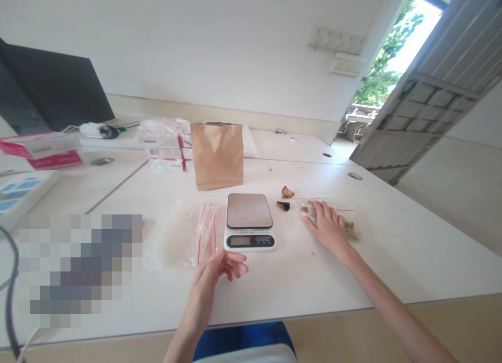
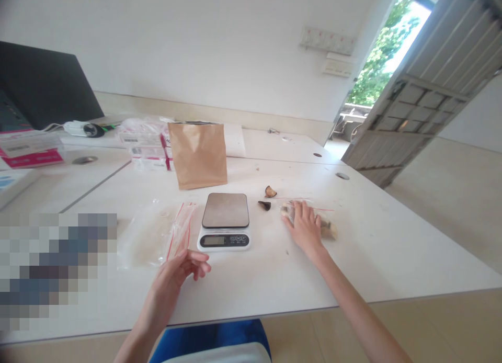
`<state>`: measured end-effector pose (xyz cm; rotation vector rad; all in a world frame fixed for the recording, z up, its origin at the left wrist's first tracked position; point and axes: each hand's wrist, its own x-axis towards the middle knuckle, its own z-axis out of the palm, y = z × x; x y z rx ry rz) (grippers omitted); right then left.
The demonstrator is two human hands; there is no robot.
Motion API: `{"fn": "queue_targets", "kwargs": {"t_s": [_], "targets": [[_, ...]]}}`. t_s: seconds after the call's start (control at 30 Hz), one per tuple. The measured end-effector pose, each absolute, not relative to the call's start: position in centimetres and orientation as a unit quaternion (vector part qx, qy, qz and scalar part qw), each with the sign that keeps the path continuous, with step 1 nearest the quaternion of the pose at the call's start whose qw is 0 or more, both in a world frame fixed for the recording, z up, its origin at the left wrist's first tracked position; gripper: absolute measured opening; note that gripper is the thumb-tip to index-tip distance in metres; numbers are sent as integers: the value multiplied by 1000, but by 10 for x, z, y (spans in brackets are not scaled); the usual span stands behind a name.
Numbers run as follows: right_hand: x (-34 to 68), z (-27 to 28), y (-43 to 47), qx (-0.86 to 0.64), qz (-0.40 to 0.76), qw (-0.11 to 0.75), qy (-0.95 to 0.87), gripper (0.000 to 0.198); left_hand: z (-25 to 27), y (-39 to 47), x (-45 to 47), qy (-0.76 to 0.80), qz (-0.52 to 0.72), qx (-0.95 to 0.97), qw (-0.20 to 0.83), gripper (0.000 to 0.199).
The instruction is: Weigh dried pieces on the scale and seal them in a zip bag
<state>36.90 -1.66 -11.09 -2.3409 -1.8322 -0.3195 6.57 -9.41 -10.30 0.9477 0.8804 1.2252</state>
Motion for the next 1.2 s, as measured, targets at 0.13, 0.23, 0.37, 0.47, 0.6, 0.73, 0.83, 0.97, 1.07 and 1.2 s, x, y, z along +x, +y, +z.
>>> {"fn": "queue_targets", "kwargs": {"t_s": [0.13, 0.23, 0.37, 0.47, 0.6, 0.73, 0.83, 0.97, 1.07, 1.2], "targets": [[368, -100, 6, -779, -96, 61, -616, 65, -103, -94, 66, 382, 531, 419, 629, 41], [354, -94, 23, -706, -91, 94, -696, 67, -105, -93, 65, 382, 522, 431, 629, 42], [335, -98, 50, -662, 0, 83, -745, 63, -107, -92, 64, 379, 505, 452, 630, 43], [330, -106, 65, -655, 2, 92, -750, 50, -108, -92, 63, 378, 503, 458, 628, 43], [332, -110, 70, -638, -41, 145, -755, 33, -110, -92, 63, 381, 490, 468, 630, 44], [338, -113, 70, -634, -47, 179, -751, 25, -111, -92, 63, 388, 482, 472, 628, 43], [343, -116, 74, -628, -39, 207, -749, 19, -109, -91, 63, 384, 496, 461, 627, 43], [336, -110, 77, -610, -19, 249, -752, 12, -107, -91, 63, 382, 544, 407, 626, 41], [312, -97, 74, -586, -6, 290, -757, 13, -106, -91, 63, 384, 568, 369, 627, 40], [270, -82, 66, -520, 43, 323, -790, 17, -106, -90, 63, 381, 567, 368, 630, 40]]}}
